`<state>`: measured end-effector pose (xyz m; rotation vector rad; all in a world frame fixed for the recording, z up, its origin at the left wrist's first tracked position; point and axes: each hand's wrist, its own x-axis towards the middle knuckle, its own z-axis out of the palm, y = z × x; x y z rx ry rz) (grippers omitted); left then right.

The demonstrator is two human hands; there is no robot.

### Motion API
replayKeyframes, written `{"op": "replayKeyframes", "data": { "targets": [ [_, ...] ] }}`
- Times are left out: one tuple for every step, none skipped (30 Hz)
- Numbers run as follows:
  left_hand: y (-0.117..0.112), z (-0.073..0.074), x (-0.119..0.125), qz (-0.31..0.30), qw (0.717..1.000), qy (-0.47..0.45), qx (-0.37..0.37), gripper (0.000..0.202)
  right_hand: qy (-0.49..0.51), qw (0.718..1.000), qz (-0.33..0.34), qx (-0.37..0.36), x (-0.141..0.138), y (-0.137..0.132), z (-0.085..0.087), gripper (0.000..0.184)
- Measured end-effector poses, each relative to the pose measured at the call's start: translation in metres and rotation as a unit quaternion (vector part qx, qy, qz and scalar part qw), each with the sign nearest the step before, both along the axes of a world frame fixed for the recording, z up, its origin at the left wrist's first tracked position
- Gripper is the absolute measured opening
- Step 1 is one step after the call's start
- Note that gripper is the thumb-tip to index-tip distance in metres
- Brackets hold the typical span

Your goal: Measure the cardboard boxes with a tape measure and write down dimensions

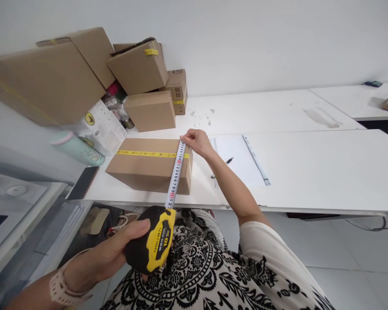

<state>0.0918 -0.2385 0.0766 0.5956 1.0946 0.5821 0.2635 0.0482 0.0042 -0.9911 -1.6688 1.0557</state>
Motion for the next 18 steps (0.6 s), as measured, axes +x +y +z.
{"op": "replayKeyframes", "data": {
  "targets": [
    [0.000, 0.001, -0.001, -0.001, 1.000, 0.001, 0.005, 0.068, 0.000, 1.000, 0.001, 0.002, 0.000, 0.000, -0.001, 0.032],
    [0.000, 0.002, -0.003, 0.000, 1.000, 0.003, 0.007, 0.066, 0.000, 1.000, 0.003, 0.004, 0.001, 0.000, -0.002, 0.032],
    [0.000, 0.002, -0.004, 0.001, 1.000, 0.006, 0.007, 0.066, 0.000, 1.000, 0.006, 0.007, 0.001, 0.000, -0.003, 0.032],
    [0.000, 0.003, -0.005, 0.004, 1.000, 0.009, 0.004, 0.066, 0.000, 1.000, 0.009, 0.009, 0.002, 0.001, -0.004, 0.033],
    [0.000, 0.003, -0.006, 0.006, 1.000, 0.011, 0.000, 0.066, 0.000, 1.000, 0.010, 0.013, 0.002, 0.001, -0.004, 0.033],
    [0.000, 0.003, -0.007, 0.010, 1.000, 0.013, -0.005, 0.067, -0.001, 1.000, 0.012, 0.017, 0.003, 0.001, -0.005, 0.034],
    [-0.001, 0.002, -0.007, 0.012, 1.000, 0.014, -0.009, 0.068, -0.004, 1.000, 0.012, 0.022, 0.003, 0.001, -0.005, 0.034],
    [-0.001, 0.002, -0.007, 0.016, 1.000, 0.014, -0.011, 0.069, -0.009, 1.000, 0.012, 0.026, 0.003, 0.001, -0.005, 0.034],
    [-0.001, 0.001, -0.007, 0.019, 1.000, 0.014, -0.013, 0.068, -0.014, 0.999, 0.010, 0.028, 0.003, 0.001, -0.004, 0.033],
    [-0.001, 0.000, -0.007, 0.021, 1.000, 0.014, -0.013, 0.069, -0.019, 0.999, 0.009, 0.027, 0.003, 0.001, -0.003, 0.032],
    [-0.002, -0.001, -0.007, 0.022, 1.000, 0.014, -0.014, 0.069, -0.023, 0.999, 0.008, 0.024, 0.003, 0.001, -0.002, 0.030],
    [-0.002, -0.001, -0.007, 0.022, 1.000, 0.013, -0.013, 0.069, -0.024, 0.999, 0.008, 0.018, 0.002, 0.001, -0.001, 0.029],
    [-0.002, -0.002, -0.007, 0.022, 1.000, 0.013, -0.013, 0.070, -0.025, 1.000, 0.010, 0.012, 0.002, 0.001, 0.001, 0.029],
    [-0.002, -0.002, -0.007, 0.021, 1.000, 0.013, -0.015, 0.070, -0.023, 1.000, 0.012, 0.006, 0.002, 0.001, 0.002, 0.028],
    [-0.002, -0.002, -0.007, 0.021, 1.000, 0.013, -0.017, 0.070, -0.021, 1.000, 0.015, 0.000, 0.001, 0.000, 0.004, 0.028],
    [-0.003, -0.002, -0.007, 0.023, 0.999, 0.014, -0.018, 0.070, -0.019, 1.000, 0.018, -0.005, 0.001, 0.000, 0.005, 0.028],
    [-0.003, -0.002, -0.008, 0.024, 0.999, 0.014, -0.018, 0.070, -0.016, 1.000, 0.020, -0.009, 0.001, 0.000, 0.005, 0.029],
    [-0.004, -0.002, -0.008, 0.025, 0.999, 0.014, -0.017, 0.069, -0.013, 1.000, 0.021, -0.012, 0.001, 0.000, 0.006, 0.029]
  ]
}}
